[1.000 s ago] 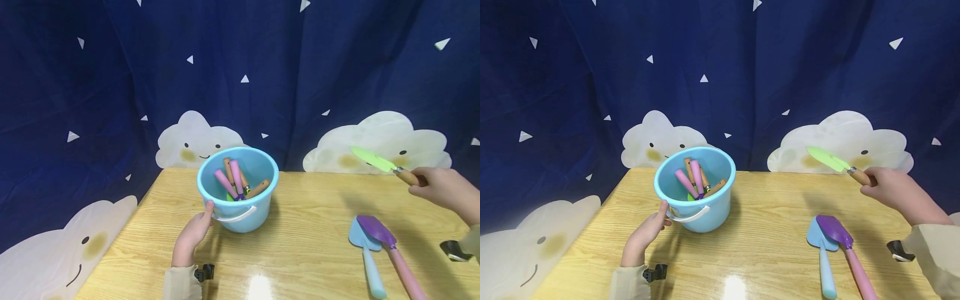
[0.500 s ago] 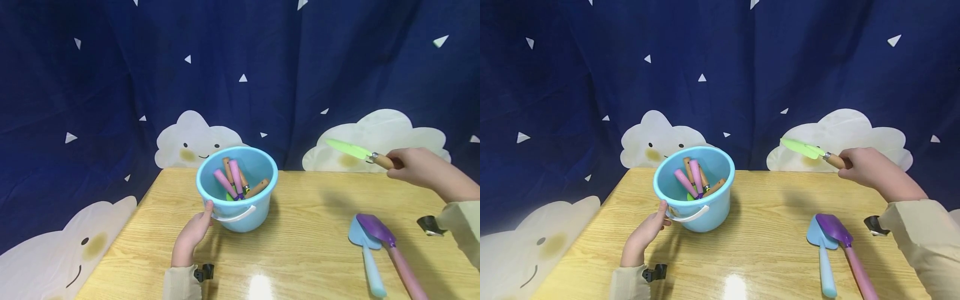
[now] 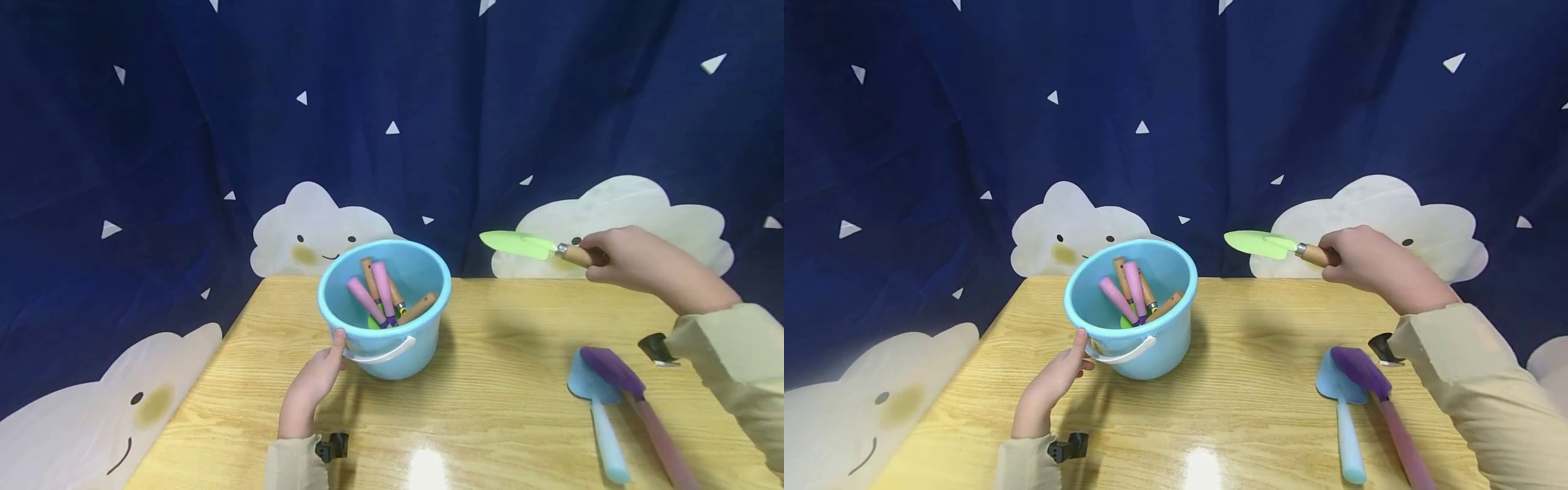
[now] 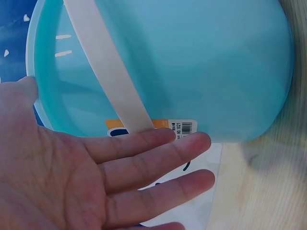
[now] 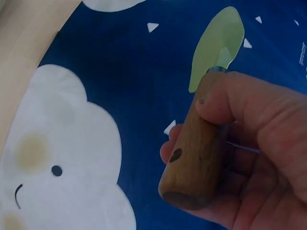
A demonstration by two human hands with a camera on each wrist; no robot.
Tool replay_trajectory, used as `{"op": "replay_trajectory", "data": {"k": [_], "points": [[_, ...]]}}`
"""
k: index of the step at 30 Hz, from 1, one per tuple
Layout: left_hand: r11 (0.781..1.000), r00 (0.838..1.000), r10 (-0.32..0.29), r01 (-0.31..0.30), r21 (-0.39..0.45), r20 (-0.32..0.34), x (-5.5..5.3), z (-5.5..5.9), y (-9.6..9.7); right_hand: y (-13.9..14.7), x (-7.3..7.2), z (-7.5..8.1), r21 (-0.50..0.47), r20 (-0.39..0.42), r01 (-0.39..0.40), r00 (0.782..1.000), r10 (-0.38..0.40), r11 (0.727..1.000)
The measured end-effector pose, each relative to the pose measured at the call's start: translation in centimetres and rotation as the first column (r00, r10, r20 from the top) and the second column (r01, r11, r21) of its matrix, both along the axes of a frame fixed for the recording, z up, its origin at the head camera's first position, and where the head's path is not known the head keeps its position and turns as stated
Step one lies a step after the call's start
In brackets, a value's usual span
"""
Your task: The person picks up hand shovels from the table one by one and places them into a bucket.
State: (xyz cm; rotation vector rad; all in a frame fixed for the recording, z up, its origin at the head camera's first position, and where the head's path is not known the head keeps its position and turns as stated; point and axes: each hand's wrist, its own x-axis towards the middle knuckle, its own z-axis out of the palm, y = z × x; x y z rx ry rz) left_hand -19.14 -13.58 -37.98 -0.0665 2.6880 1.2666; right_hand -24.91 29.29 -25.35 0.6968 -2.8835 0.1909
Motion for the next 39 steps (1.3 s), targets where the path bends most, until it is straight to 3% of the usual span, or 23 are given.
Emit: {"op": "replay_trajectory", "data": {"k": [22, 39], "points": [[1.000, 1.000, -0.004, 0.004, 0.001, -0.005, 0.2, 0.2, -0.3, -6.3, -1.0, 1.0, 0.006, -0.018, -0.191, 0.981, 0.191, 0.982], [1.000, 1.000, -0.009, 0.009, 0.007, -0.007, -0.1, 0.1, -0.1, -10.2, -1.4, 1.2, 0.050, 0.018, -0.238, 0.971, 0.237, 0.970]]}}
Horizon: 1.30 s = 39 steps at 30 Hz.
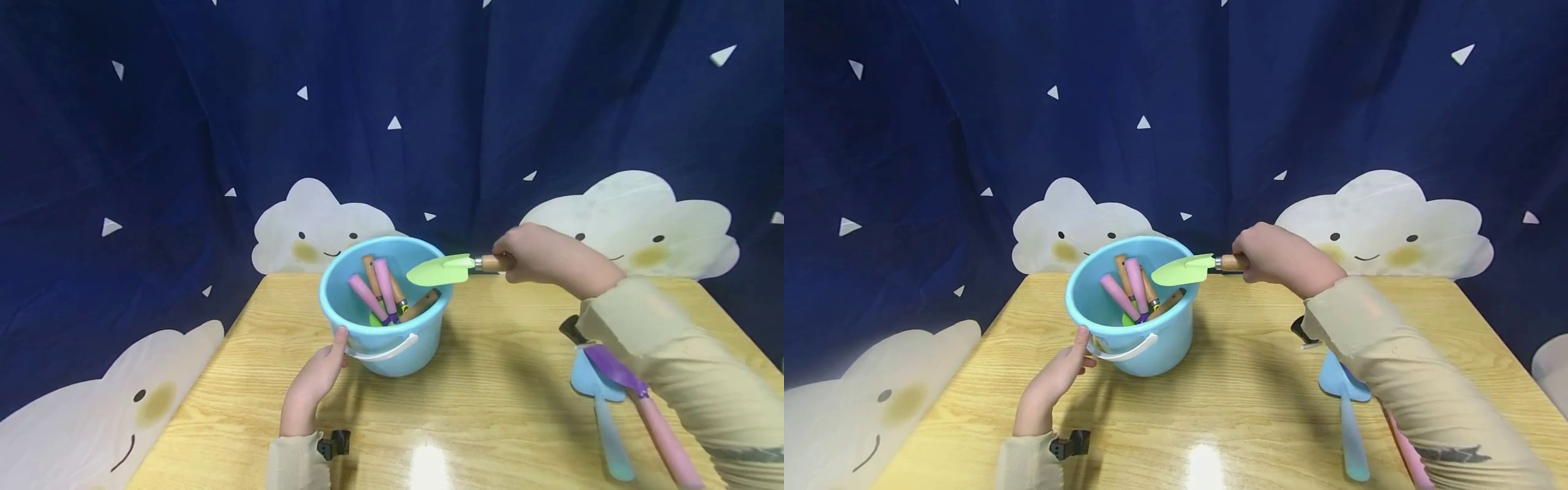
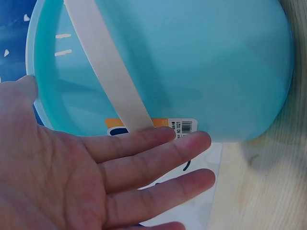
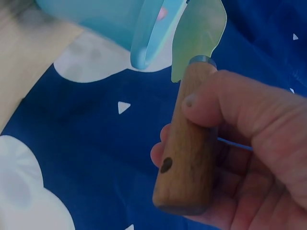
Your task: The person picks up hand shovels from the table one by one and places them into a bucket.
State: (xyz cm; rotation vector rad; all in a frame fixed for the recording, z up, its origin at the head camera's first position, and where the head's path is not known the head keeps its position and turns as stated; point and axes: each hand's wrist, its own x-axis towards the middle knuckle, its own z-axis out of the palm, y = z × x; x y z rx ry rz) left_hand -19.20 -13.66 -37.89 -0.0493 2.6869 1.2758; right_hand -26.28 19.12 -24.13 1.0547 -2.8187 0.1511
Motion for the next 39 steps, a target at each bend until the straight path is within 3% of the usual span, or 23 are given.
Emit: {"op": "replay_trajectory", "data": {"k": [16, 26, 30, 39], "points": [[0.999, 1.000, -0.011, 0.010, -0.045, -0.019, -0.3, -0.1, -0.1, -2.9, -0.3, -0.3, 0.039, 0.037, 0.017, 0.999, -0.019, 0.999], [0.998, 1.000, -0.006, 0.006, -0.063, 0.007, -0.3, 0.1, -0.1, -4.9, -0.6, -1.0, 0.107, 0.094, 0.071, 0.992, -0.082, 0.992], [0.998, 1.000, -0.015, 0.016, -0.062, 0.017, -0.3, 0.4, -0.3, -6.1, -1.0, -1.4, 0.121, 0.124, 0.058, 0.990, -0.073, 0.991], [0.998, 0.998, -0.052, 0.053, -0.033, 0.023, -0.4, 0.3, -0.6, -9.2, -1.5, -2.3, 0.230, 0.102, -0.013, 0.995, -0.011, 0.973]]}}
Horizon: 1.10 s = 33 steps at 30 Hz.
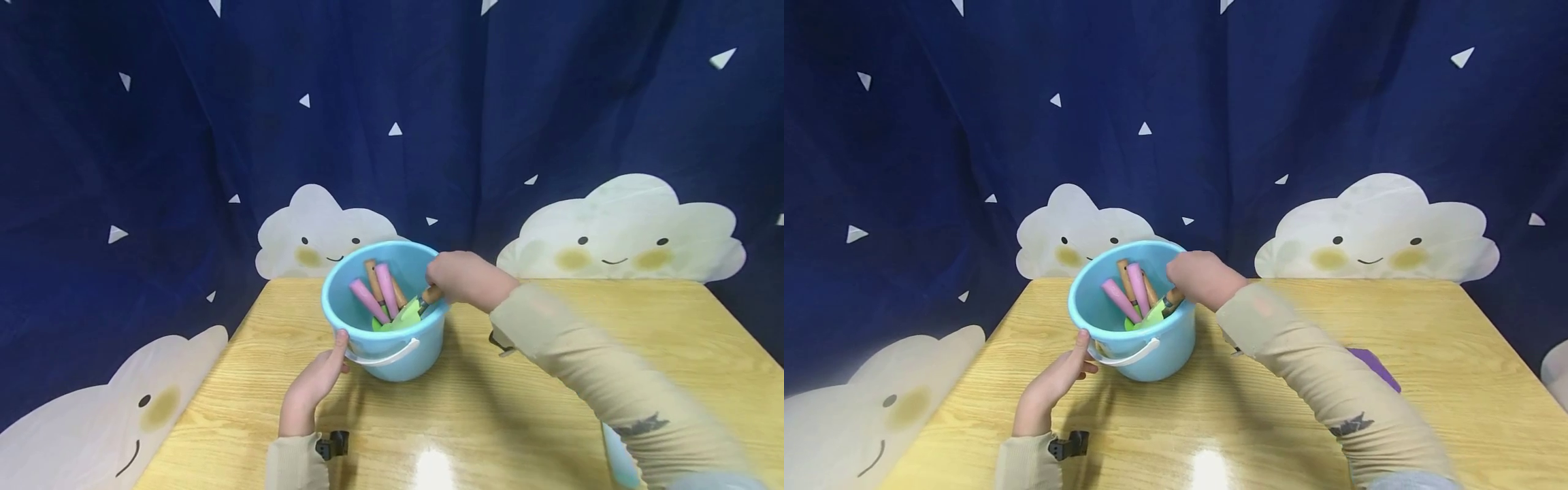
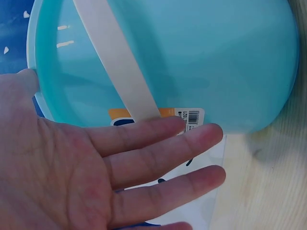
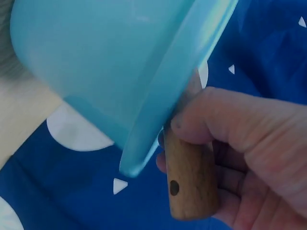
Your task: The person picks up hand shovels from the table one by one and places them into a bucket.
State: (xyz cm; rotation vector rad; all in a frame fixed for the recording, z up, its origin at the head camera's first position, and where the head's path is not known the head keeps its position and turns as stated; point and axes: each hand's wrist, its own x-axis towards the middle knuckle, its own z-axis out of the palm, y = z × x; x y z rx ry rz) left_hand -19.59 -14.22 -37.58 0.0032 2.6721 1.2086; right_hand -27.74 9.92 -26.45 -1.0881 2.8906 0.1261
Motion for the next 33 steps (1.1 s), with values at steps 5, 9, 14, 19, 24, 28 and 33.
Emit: {"op": "replay_trajectory", "data": {"k": [5, 9, 14, 19, 24, 28, 33], "points": [[1.000, 1.000, -0.001, 0.001, 0.012, -0.002, 0.0, -0.1, 0.0, -1.5, 0.1, -0.5, 0.020, 0.008, -0.019, 1.000, 0.019, 1.000], [1.000, 1.000, 0.006, -0.006, 0.020, -0.003, 0.0, -0.2, 0.0, -2.2, 0.0, -1.3, -0.025, 0.033, -0.094, 0.995, 0.095, 0.995], [1.000, 1.000, 0.009, -0.009, 0.012, 0.000, 0.0, -0.4, 0.0, -2.0, -0.3, -2.4, -0.107, 0.013, -0.192, 0.981, 0.195, 0.975], [1.000, 1.000, 0.019, -0.019, -0.006, -0.004, -0.1, -0.3, -0.1, -1.0, -0.6, -2.8, -0.188, -0.070, -0.242, 0.970, 0.233, 0.952], [1.000, 1.000, 0.018, -0.018, -0.010, -0.010, -0.1, -0.2, -0.1, 0.7, -0.4, -3.0, -0.289, -0.168, -0.280, 0.956, 0.239, 0.916], [1.000, 1.000, 0.015, -0.015, -0.006, -0.011, -0.1, -0.3, -0.1, 2.2, 0.1, -2.8, -0.371, -0.209, -0.290, 0.952, 0.225, 0.882], [1.000, 1.000, 0.014, -0.014, 0.006, -0.007, -0.2, -0.3, -0.1, 4.2, 0.5, -2.9, -0.421, -0.221, -0.266, 0.957, 0.186, 0.867]]}}
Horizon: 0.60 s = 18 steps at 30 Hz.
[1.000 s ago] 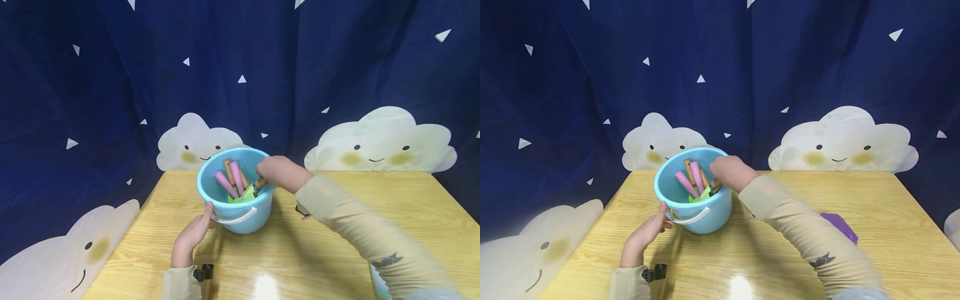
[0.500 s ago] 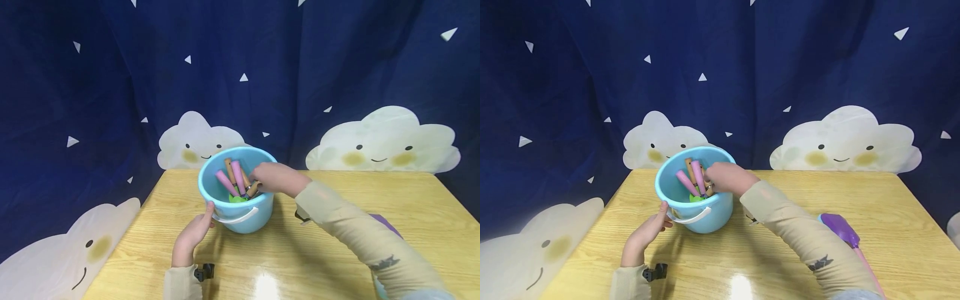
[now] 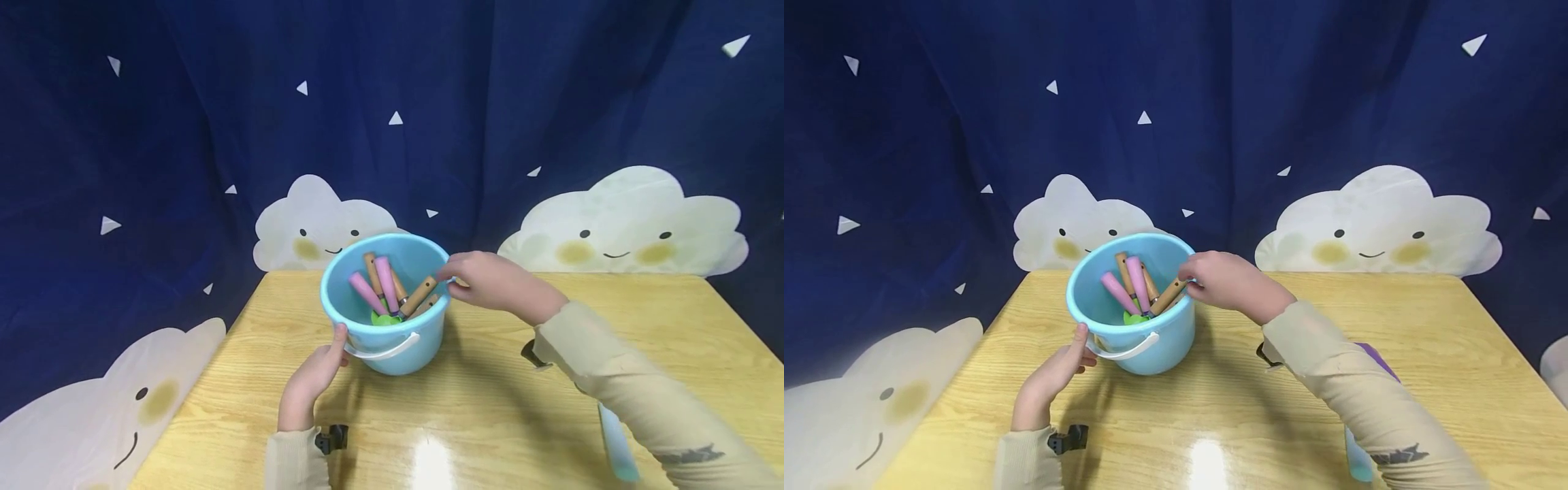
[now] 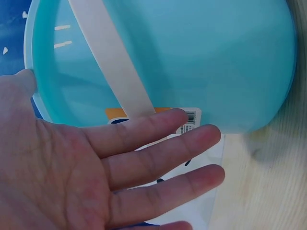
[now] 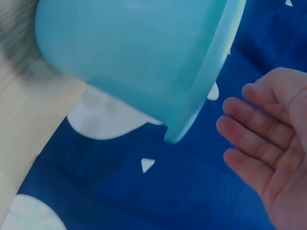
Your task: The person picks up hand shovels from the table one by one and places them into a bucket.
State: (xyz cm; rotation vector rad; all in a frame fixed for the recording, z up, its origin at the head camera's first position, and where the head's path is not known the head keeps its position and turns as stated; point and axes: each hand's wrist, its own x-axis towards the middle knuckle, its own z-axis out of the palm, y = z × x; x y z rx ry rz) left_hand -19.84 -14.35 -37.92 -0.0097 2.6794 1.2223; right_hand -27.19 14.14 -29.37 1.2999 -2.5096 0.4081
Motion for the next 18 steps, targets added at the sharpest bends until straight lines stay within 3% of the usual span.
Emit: {"op": "replay_trajectory", "data": {"k": [8, 18], "points": [[1.000, 1.000, -0.002, 0.002, 0.000, -0.005, -0.1, 0.2, 0.0, 4.0, 1.0, -0.1, 0.001, 0.035, 0.118, 0.992, -0.118, 0.993], [1.000, 1.000, -0.001, 0.001, 0.013, -0.003, 0.0, 0.1, 0.1, 8.8, 1.9, -1.8, 0.063, 0.142, 0.198, 0.968, -0.205, 0.978]]}}
